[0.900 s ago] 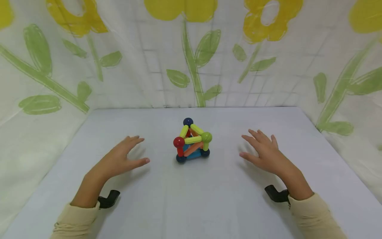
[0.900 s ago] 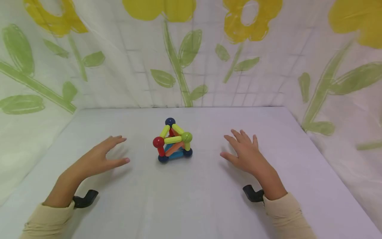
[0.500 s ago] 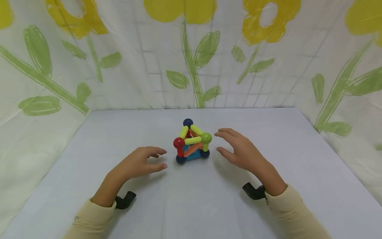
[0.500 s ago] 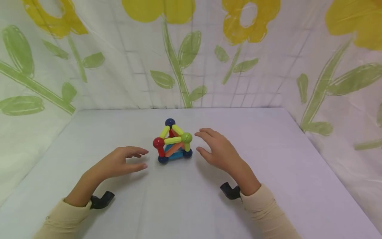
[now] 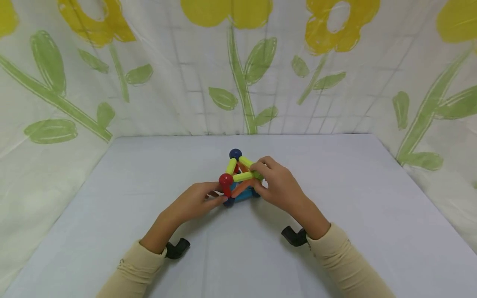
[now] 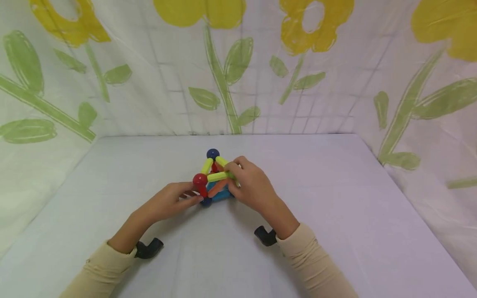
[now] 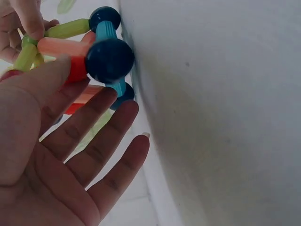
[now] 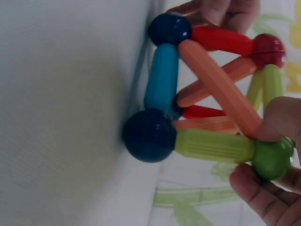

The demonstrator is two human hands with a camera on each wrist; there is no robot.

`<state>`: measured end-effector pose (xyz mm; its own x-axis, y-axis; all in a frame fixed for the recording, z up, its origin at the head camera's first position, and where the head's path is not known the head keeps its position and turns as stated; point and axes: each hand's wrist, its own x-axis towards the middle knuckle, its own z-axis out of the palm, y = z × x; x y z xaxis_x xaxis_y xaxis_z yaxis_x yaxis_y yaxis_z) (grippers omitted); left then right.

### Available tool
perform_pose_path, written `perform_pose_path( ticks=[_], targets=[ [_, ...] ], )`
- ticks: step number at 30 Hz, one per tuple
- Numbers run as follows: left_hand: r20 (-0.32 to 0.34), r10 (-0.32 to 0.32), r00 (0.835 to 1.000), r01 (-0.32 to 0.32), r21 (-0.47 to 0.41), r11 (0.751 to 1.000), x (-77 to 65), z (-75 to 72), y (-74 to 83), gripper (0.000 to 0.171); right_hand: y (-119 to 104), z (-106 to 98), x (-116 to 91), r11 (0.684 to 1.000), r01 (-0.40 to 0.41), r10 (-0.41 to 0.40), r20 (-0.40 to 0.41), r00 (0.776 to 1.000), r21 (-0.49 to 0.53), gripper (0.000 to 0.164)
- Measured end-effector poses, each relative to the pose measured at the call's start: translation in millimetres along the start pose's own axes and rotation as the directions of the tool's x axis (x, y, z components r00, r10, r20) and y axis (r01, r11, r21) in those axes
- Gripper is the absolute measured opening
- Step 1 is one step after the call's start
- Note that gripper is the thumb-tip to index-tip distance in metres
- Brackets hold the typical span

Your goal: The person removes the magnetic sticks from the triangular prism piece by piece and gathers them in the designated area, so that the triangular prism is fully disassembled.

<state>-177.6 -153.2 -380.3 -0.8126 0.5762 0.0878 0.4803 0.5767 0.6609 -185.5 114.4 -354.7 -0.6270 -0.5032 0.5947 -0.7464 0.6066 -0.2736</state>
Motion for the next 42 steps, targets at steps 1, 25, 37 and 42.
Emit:
perform_pose_path(
  ticks=[1, 25, 37, 42],
  targets=[
    [-0.006, 0.005, 1.0, -0.005, 0.003, 1.0, -0.1, 0.3, 0.3, 0.024, 0, 2, -1, 1.0, -0.001, 0.001, -0.012, 1.0, 0.0, 0.028],
    [-0.072, -0.027, 0.997, 0.033, 0.085, 0.996, -1.0, 5.5, 6.9, 0.018, 16, -6, 2, 0.931, -0.156, 0.22, -0.165, 0.962, 0.329, 0.02],
    [-0.074, -0.05, 0.996, 0.056, 0.078, 0.995, -2.4, 5.0, 7.9, 0.02, 32, -19, 1, 0.543, -0.35, 0.479, 0.06, 0.875, 0.763, 0.015],
    [-0.069, -0.057, 0.996, 0.061, 0.062, 0.996, -2.7, 5.3, 7.6, 0.019, 43, -23, -2, 0.644, -0.448, 0.492, 0.113, 0.863, 0.62, 0.028]
  ],
)
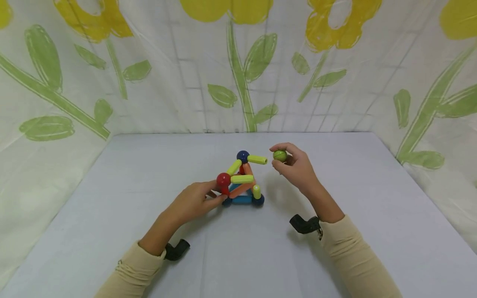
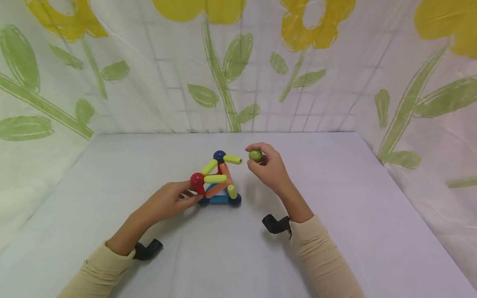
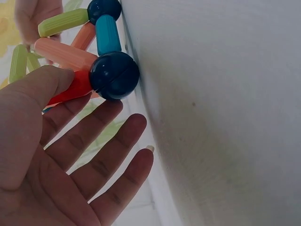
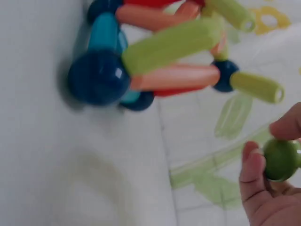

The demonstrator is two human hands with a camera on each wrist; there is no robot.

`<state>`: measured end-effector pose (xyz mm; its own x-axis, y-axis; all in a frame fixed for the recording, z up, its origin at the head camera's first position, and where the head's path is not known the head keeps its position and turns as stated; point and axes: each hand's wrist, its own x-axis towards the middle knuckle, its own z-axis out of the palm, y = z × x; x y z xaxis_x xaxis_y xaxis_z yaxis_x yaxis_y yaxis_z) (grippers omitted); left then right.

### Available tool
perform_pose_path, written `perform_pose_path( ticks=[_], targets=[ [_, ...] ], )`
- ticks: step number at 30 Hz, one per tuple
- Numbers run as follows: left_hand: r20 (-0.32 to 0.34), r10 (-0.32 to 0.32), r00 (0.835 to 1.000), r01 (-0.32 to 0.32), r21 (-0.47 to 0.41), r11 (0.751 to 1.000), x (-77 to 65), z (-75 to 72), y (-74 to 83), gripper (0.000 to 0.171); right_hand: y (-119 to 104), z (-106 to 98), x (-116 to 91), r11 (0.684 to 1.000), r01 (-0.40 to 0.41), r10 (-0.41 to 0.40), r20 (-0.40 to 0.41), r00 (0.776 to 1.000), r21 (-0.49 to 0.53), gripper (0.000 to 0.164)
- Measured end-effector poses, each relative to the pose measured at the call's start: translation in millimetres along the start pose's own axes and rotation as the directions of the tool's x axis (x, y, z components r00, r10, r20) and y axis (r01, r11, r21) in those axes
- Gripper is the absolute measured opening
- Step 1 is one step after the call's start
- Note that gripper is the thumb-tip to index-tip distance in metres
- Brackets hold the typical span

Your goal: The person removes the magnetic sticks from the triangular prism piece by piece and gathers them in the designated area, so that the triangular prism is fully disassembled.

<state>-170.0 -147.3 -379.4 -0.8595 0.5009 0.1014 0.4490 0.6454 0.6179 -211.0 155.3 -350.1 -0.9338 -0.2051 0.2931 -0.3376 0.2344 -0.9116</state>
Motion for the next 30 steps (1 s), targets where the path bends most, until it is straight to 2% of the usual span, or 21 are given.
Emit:
perform_pose_path(
  ticks=[2, 5, 9, 14, 20, 30],
  targets=[
    [0.001, -0.002, 1.0, 0.002, -0.005, 1.0, 0.0, 0.0, -0.1, 0.019, 6, -3, 1, 0.993, -0.009, 0.013, 0.03, 0.999, -0.115, 0.035],
    [0.006, -0.008, 1.0, 0.008, -0.01, 1.0, -0.5, 0.5, -0.5, 0.019, 16, -6, 3, 0.961, -0.016, 0.04, 0.082, 0.996, -0.277, 0.041],
    [0.013, -0.018, 1.0, 0.019, -0.013, 1.0, -1.4, 1.2, -1.5, 0.019, 32, -9, 3, 0.913, -0.059, 0.117, 0.121, 0.986, -0.403, 0.043],
    [0.022, -0.015, 1.0, 0.016, -0.025, 1.0, -1.7, 1.1, -1.3, 0.02, 48, -12, 3, 0.898, -0.137, 0.202, 0.116, 0.972, -0.417, 0.039],
    [0.024, -0.019, 1.0, 0.019, -0.025, 1.0, -1.2, -0.1, -0.2, 0.02, 55, -14, 5, 0.881, -0.216, 0.279, 0.093, 0.956, -0.421, 0.042],
    [0.026, -0.015, 1.0, 0.016, -0.023, 1.0, -0.2, -0.9, 0.8, 0.018, 55, -17, 6, 0.871, -0.198, 0.263, 0.084, 0.961, -0.45, 0.046]
  ],
)
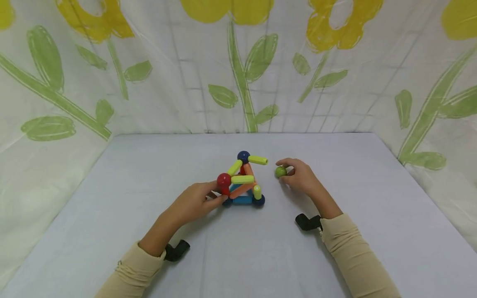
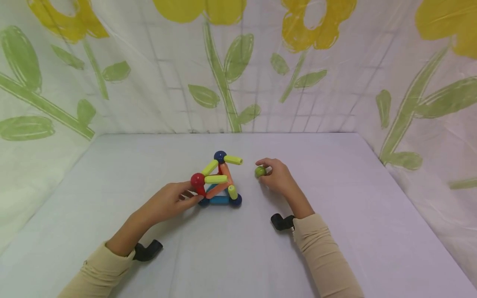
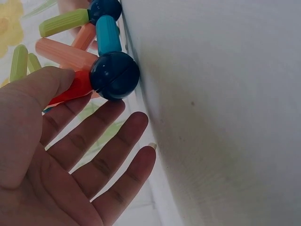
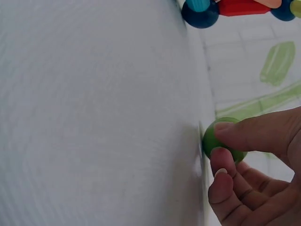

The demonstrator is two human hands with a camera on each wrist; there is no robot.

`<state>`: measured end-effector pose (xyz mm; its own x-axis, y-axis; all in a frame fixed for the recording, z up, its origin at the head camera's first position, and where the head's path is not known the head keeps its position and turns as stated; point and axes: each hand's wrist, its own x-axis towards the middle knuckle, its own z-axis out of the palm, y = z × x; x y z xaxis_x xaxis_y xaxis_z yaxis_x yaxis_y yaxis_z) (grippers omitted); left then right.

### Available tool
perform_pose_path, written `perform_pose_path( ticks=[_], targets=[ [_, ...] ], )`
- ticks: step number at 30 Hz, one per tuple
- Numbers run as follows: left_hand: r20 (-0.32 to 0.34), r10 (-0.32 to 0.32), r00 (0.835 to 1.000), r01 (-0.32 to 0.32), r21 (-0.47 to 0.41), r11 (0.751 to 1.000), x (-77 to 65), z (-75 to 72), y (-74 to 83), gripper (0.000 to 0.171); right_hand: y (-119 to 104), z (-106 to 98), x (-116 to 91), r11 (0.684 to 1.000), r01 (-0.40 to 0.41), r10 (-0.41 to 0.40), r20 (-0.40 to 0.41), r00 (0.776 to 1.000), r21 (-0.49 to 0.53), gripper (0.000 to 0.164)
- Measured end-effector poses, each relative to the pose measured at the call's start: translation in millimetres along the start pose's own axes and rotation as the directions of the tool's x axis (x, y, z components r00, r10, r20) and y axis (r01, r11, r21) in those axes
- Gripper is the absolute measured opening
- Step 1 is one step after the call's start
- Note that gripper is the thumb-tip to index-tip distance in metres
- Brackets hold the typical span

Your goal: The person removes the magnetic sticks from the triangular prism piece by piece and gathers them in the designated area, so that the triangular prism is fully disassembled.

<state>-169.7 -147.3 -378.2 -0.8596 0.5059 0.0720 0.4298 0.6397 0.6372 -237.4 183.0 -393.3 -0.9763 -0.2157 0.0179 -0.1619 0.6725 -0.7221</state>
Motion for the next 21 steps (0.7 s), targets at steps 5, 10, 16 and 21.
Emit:
perform_pose_path(
  ticks=[5, 10, 16, 21],
  targets=[
    [0.0, 0.0, 1.0, 0.0, -0.004, 1.0, -0.5, -0.4, 0.2, 0.019, -4, -6, -3, 1.0, 0.014, -0.014, -0.002, 1.0, -0.028, 0.048],
    [0.0, -0.008, 1.0, 0.008, -0.004, 1.0, -0.7, -0.2, 0.4, 0.019, -13, -15, -8, 0.998, 0.056, -0.057, -0.022, 0.998, -0.026, 0.044],
    [-0.004, -0.008, 1.0, 0.008, 0.002, 1.0, -0.9, -0.2, 1.0, 0.019, -38, -19, -15, 0.985, 0.141, -0.131, -0.106, 0.986, 0.099, 0.025],
    [-0.004, -0.02, 1.0, 0.02, 0.002, 1.0, -0.4, -0.9, 2.6, 0.02, -60, -18, -24, 0.957, 0.232, -0.203, -0.173, 0.964, 0.174, 0.031]
  ],
)
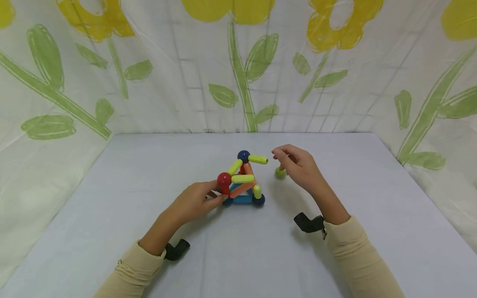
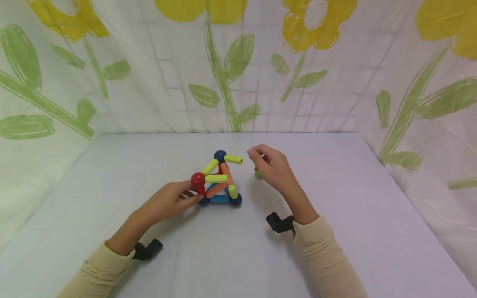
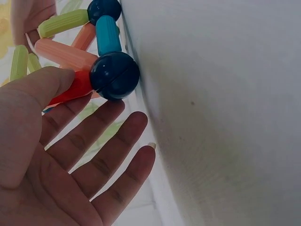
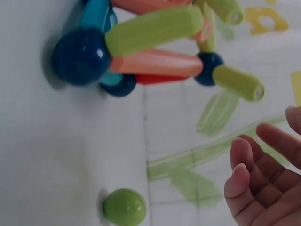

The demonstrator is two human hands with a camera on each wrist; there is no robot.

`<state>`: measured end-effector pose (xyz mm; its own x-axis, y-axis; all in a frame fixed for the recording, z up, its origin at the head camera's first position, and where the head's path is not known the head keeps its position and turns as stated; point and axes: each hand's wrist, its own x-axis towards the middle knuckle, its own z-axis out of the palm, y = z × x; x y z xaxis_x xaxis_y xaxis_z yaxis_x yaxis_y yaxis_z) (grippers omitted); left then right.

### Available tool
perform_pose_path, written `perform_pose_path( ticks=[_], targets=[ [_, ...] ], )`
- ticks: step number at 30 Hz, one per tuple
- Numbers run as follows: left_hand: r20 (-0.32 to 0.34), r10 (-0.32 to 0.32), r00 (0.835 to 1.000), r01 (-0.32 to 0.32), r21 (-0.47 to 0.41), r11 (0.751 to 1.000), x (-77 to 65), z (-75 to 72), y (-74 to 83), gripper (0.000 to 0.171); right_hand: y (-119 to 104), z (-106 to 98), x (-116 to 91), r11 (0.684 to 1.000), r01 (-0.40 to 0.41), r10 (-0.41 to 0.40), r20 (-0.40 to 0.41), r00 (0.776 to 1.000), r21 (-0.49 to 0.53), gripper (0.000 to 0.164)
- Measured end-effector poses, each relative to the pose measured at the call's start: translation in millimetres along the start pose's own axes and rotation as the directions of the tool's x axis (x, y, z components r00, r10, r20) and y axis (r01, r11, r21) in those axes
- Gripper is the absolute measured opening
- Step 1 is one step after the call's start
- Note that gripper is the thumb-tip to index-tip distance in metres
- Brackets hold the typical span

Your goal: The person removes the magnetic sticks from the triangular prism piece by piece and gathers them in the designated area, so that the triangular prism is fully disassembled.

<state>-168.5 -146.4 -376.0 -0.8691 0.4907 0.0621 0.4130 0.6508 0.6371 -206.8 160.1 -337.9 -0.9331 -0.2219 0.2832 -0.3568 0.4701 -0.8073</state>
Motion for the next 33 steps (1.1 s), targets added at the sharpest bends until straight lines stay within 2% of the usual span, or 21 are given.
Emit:
perform_pose_path(
  ticks=[4, 9, 12, 19, 27, 33],
  targets=[
    [-0.003, 0.009, 1.0, -0.009, 0.0, 1.0, -0.3, -0.4, -0.3, 0.019, -9, 8, -3, 0.995, 0.09, -0.091, -0.009, 0.996, -0.042, 0.029],
    [0.002, 0.053, 0.999, -0.053, 0.003, 0.999, -0.3, -0.3, -2.5, 0.018, -8, 20, -3, 0.975, 0.191, -0.192, 0.005, 0.981, -0.117, 0.029],
    [0.007, 0.06, 0.998, -0.06, 0.002, 0.998, -0.4, -0.4, -2.9, 0.018, -8, 24, -3, 0.963, 0.221, -0.221, 0.012, 0.975, -0.153, 0.023],
    [0.008, 0.054, 0.999, -0.054, -0.003, 0.999, -0.2, -0.1, -2.4, 0.019, -11, 21, -6, 0.969, 0.188, -0.16, 0.174, 0.972, -0.159, 0.017],
    [0.004, 0.057, 0.998, -0.057, -0.001, 0.998, -0.9, 0.4, -1.8, 0.018, -5, 7, -5, 0.981, 0.126, -0.108, 0.124, 0.986, -0.146, 0.019],
    [0.01, 0.051, 0.999, -0.051, -0.004, 0.999, -0.6, 0.5, -1.3, 0.019, 0, -6, -2, 0.987, 0.043, -0.02, 0.141, 0.99, -0.155, 0.017]
  ],
)
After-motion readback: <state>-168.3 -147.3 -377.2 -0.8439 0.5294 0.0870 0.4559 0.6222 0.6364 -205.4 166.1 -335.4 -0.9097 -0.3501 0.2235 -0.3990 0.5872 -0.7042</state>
